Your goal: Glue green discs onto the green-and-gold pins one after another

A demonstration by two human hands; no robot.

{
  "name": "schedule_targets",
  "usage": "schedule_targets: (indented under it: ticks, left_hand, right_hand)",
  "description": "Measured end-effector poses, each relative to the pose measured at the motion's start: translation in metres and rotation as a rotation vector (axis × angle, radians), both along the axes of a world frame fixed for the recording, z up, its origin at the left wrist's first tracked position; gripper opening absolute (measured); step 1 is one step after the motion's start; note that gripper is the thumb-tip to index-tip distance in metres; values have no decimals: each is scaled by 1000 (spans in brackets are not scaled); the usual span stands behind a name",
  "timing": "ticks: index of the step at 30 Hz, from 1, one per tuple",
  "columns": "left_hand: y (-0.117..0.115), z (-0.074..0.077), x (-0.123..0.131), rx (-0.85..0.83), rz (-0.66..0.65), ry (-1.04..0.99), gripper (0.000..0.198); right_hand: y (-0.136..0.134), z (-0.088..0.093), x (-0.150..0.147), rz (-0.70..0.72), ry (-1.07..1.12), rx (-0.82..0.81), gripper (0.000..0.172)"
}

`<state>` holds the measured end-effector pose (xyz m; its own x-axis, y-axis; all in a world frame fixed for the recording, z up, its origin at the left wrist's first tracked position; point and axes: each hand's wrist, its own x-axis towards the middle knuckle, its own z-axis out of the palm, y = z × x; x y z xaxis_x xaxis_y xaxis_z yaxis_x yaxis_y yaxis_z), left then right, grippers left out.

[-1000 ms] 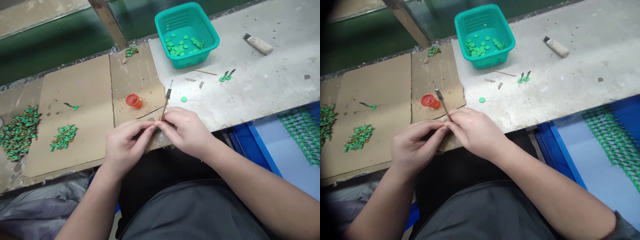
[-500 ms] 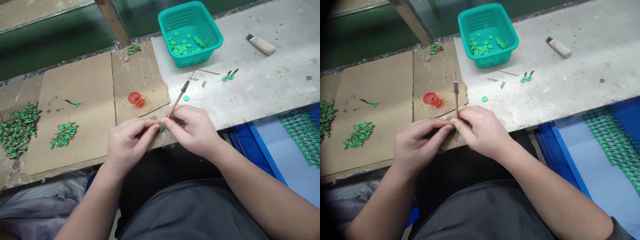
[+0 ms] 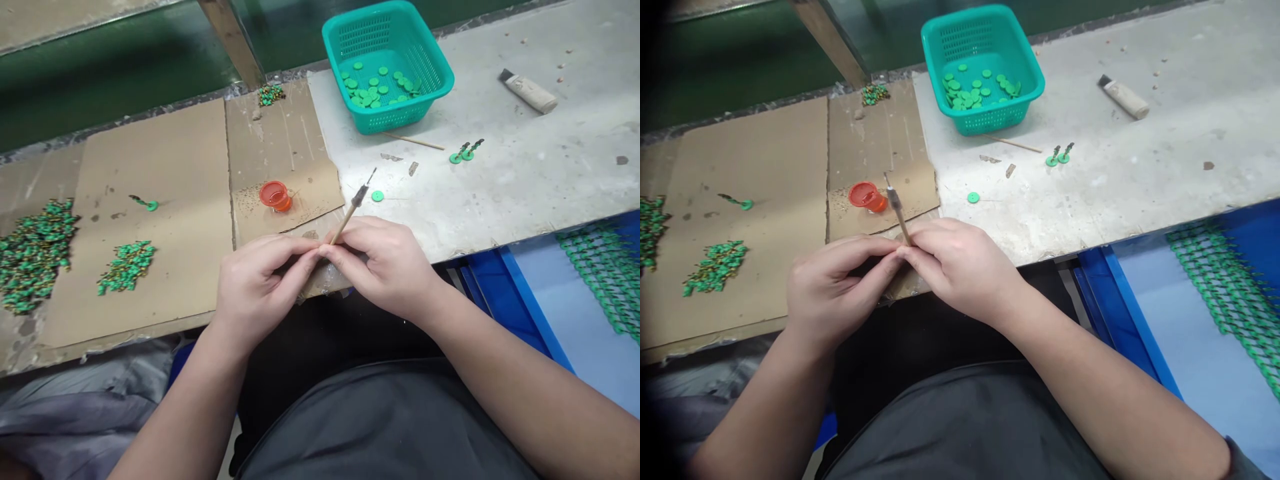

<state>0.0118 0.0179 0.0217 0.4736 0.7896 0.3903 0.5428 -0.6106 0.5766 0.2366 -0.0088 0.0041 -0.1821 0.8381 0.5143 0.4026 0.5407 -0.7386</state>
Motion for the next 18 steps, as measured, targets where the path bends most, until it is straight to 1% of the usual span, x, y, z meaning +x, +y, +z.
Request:
schedule_targets:
  ticks: [3,7,11,13,15,18]
  left_hand:
    - [0,0,-1,-16,15,8,13]
    - [1,0,-2,-17,20,7,13]
    - [1,-1,-3,-22,12,1,13]
    - [1,-1,-3,-24,7,-1,13]
    - [2,1,-3,-22,-9,-10,12]
    - [5,3,-3,-17,-41,-16,16]
  right_hand:
    - [1,1,-1,0,-7,-10,28]
    - [1,1,-3,23,-12,-7,20]
    - [3,1,-5,55,9,-11,19]
    - [4,1,-6,64,14,-12,22]
    - [5,2,-5,56,21,-24,28]
    - [4,2,-2,-21,53,-36,33]
